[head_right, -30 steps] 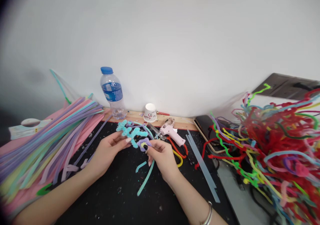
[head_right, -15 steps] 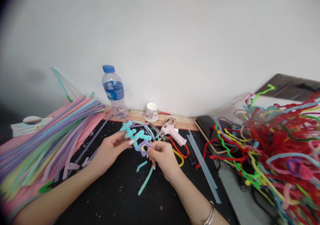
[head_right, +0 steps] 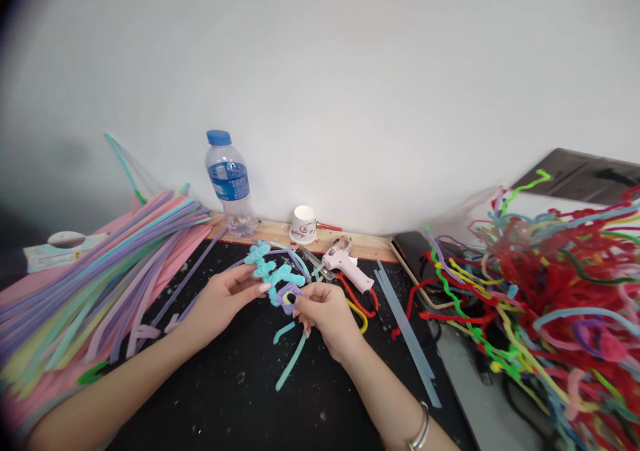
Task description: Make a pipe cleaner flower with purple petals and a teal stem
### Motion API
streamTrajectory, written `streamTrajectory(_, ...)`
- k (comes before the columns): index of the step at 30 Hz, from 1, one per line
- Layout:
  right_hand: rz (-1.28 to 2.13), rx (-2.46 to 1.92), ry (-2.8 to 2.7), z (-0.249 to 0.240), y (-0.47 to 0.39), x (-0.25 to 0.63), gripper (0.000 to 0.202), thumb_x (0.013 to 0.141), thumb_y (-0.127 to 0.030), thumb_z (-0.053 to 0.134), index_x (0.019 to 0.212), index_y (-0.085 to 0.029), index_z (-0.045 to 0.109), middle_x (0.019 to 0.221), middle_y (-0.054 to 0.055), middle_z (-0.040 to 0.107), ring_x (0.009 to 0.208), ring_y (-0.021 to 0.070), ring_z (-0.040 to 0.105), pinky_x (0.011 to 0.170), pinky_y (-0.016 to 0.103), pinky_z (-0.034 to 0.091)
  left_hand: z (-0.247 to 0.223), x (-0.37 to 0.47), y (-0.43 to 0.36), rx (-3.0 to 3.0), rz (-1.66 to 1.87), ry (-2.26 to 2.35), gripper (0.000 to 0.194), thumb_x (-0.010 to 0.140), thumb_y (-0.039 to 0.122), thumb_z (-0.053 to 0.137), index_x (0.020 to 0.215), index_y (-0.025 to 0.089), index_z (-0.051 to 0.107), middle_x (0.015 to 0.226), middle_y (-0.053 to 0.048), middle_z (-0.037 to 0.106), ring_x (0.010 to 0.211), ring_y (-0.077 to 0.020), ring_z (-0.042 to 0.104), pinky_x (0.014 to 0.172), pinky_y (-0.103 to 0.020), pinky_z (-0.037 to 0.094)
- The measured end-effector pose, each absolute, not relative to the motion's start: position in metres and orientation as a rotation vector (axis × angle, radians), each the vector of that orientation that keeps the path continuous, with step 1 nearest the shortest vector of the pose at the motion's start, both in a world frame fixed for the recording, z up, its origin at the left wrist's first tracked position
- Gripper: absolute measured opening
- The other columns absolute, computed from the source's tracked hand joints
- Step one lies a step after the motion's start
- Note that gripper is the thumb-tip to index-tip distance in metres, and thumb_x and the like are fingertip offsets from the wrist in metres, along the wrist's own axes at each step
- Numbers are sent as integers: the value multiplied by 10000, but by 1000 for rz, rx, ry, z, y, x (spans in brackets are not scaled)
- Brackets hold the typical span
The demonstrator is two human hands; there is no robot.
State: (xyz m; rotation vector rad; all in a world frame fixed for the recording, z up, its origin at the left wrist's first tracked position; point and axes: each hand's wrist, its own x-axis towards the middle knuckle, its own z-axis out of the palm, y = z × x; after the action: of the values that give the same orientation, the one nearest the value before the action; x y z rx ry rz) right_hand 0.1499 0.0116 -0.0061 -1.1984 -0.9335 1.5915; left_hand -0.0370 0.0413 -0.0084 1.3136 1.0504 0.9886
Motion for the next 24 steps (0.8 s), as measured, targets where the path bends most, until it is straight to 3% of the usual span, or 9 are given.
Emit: streamTrajectory(24,1628,-1135,-893,-6,9,149,271,635,-333,777,608,-123,608,537,12,670,390,76,573,386,160,470,-9,-36,41,1276,978,972,153,717,247,675,854,191,639,785,4,686,795,-181,658,738,-288,532)
